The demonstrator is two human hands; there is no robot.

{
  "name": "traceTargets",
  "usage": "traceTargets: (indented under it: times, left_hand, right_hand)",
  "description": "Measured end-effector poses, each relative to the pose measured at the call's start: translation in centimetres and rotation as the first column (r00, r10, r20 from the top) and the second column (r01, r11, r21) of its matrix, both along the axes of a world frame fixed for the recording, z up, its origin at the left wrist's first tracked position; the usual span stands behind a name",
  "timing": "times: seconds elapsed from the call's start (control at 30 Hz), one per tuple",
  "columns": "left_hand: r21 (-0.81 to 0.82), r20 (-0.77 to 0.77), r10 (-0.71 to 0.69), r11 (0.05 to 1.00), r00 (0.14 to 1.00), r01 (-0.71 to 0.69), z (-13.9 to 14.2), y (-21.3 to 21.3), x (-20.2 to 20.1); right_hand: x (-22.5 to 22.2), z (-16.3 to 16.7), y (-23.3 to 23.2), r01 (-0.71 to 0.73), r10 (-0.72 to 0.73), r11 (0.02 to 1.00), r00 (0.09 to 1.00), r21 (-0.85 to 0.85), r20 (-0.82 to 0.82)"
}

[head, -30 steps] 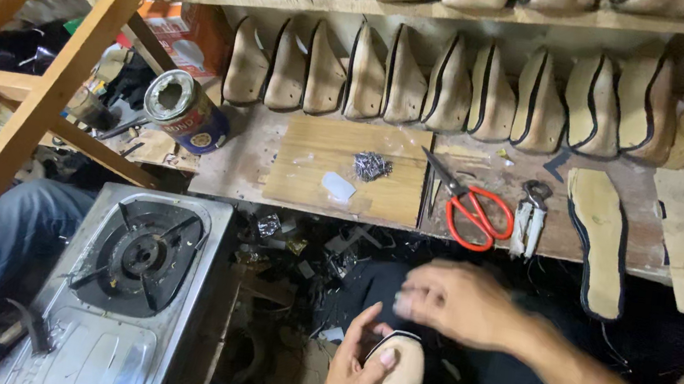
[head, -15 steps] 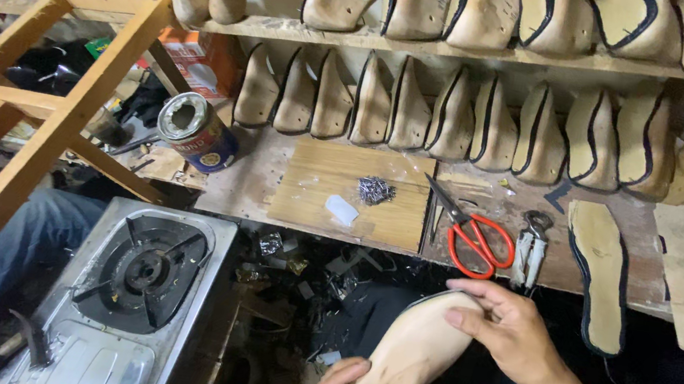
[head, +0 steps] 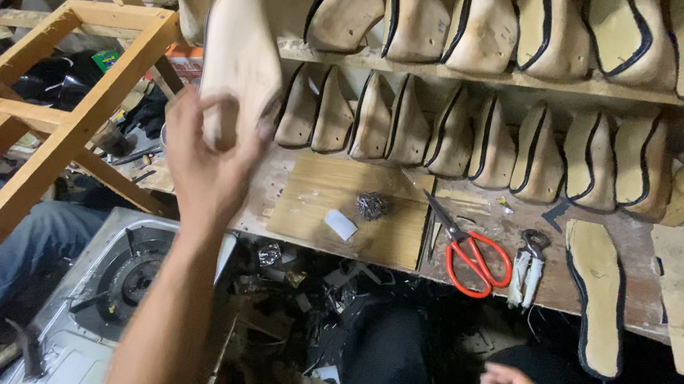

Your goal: The person repeatedly picks up a shoe last, applies a black strip to its edge, hammers nails into the strip, and trims the excess with scissors. The person then places the finished last on a shelf and repeats the process with another last.

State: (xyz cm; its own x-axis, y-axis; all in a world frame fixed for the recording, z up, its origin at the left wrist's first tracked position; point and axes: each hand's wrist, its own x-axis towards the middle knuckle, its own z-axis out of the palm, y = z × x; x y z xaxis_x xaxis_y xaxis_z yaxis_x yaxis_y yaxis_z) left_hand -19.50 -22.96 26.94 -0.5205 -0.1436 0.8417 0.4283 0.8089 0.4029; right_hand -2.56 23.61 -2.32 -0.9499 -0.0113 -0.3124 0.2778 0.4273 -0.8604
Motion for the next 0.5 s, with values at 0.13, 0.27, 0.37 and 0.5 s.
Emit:
traceTargets:
  times: [0.13, 0.27, 0.37, 0.5]
  left_hand:
    - [-0.041, -0.020, -0.006, 0.999, 1.000, 0.006, 5.0, 0.0, -9.0]
    - [-0.210, 0.021, 0.182, 0.962, 0.983, -0.174, 7.4, 1.8, -14.0]
    - [-0.294, -0.019, 0.234, 0.928, 0.972, -0.229, 7.7, 3.3, -15.6]
    - [-0.246, 0.264, 0.121, 0.968, 0.957, -0.054, 7.7, 3.2, -16.4]
  right_hand:
    - [1.5, -1.6, -0.5, -0.084, 0.091, 0.944, 0.996, 0.319, -0.009]
    - [1.6, -0.8, -1.0, -0.273, 0.370, 0.876, 0.910, 0.398, -0.190]
    - [1.6, -0.2, -1.3, -0.246, 0.326, 0.854, 0.940, 0.460, -0.103]
    - [1.6, -0.9, -1.4, -0.257, 0.312, 0.820, 0.950, 0.511, -0.022]
